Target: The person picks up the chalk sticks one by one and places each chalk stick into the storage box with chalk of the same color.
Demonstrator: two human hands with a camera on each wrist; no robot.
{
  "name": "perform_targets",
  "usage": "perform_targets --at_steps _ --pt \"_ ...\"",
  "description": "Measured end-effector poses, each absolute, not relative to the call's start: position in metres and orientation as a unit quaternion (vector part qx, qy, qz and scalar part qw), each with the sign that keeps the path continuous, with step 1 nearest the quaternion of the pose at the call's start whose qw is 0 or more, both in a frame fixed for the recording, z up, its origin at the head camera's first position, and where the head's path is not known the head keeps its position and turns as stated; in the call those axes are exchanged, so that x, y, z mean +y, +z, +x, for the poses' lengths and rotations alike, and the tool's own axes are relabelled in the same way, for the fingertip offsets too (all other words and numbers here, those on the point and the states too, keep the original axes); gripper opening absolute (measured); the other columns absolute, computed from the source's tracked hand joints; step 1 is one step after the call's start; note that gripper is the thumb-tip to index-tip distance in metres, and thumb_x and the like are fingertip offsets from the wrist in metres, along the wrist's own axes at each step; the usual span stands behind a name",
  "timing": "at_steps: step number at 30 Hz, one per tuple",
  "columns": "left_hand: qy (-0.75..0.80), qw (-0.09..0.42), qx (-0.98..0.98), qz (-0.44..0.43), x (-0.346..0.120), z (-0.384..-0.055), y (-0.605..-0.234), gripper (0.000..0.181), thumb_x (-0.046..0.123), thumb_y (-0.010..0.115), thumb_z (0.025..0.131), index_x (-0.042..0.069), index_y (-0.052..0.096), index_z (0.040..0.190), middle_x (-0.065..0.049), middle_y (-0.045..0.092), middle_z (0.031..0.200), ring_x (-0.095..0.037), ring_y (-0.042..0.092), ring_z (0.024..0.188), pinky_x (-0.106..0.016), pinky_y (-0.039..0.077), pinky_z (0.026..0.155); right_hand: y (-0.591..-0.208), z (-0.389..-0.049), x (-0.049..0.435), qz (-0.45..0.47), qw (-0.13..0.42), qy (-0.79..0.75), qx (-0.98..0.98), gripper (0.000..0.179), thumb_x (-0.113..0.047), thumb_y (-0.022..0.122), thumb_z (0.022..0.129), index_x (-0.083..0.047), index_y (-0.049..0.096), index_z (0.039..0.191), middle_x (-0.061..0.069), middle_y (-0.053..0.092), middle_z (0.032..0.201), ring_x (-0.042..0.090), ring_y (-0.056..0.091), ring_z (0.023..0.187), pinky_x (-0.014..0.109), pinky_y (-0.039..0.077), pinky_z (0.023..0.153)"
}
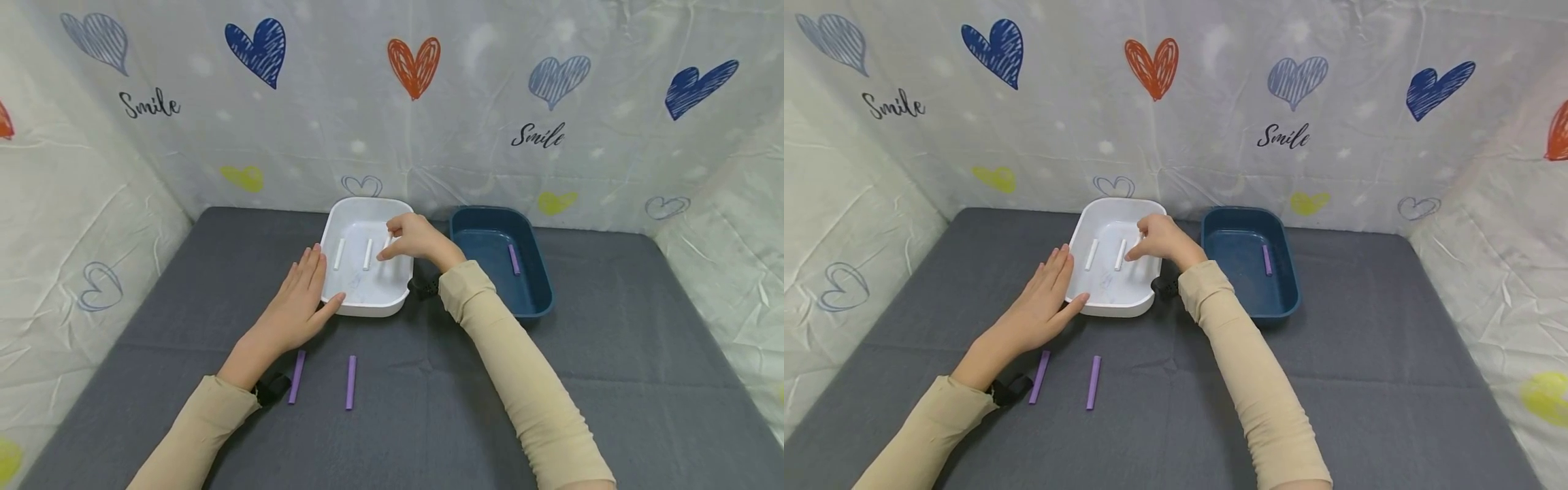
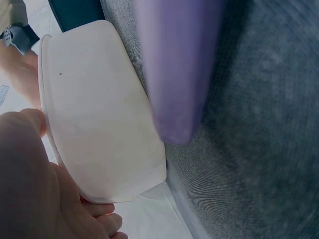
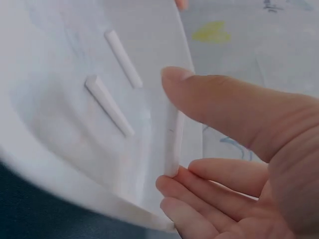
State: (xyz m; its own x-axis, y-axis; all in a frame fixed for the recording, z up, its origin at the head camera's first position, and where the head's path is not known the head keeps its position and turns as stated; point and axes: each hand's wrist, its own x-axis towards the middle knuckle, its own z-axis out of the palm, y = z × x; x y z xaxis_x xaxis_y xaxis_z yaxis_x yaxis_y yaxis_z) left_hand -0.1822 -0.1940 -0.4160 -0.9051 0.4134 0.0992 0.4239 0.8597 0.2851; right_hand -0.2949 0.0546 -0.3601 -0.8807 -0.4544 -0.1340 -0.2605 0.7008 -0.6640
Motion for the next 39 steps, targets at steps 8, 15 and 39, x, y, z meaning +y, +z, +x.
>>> perform_targets --at_steps 8,15,39 --pt "-0.152 0.017 -0.964 -0.219 -0.194 -0.184 -0.416 0.083 0.05 0.037 0.106 -0.011 0.006 0.154 -0.024 -0.005 0.163 -0.035 -0.007 0.151 -0.055 0.006 0.119 -0.361 -0.306 0.04 -0.205 0.138 -0.271 0.931 0.047 -0.021 0.084 0.079 0.005 0.066 0.114 0.011 0.06 0.098 0.02 0.051 0.086 0.029 0.046 0.075" --pt "-0.152 0.017 -0.964 -0.219 -0.193 -0.184 -0.416 0.084 0.049 0.037 0.105 -0.01 0.004 0.154 -0.022 -0.007 0.163 -0.034 -0.007 0.151 -0.055 0.005 0.119 -0.367 -0.312 0.032 -0.198 0.132 -0.26 0.936 0.036 -0.019 0.085 0.078 0.004 0.064 0.098 0.007 0.051 0.084 0.017 0.045 0.075 0.027 0.039 0.067" --pt "-0.154 0.017 -0.964 -0.217 -0.192 -0.18 -0.411 0.081 0.044 0.041 0.106 -0.012 0.005 0.153 -0.025 -0.003 0.163 -0.037 -0.005 0.15 -0.055 0.006 0.119 -0.378 -0.297 0.021 -0.207 0.146 -0.16 0.954 0.078 -0.008 0.089 0.068 -0.007 0.058 0.139 0.009 0.054 0.141 0.022 0.053 0.109 0.036 0.047 0.095"
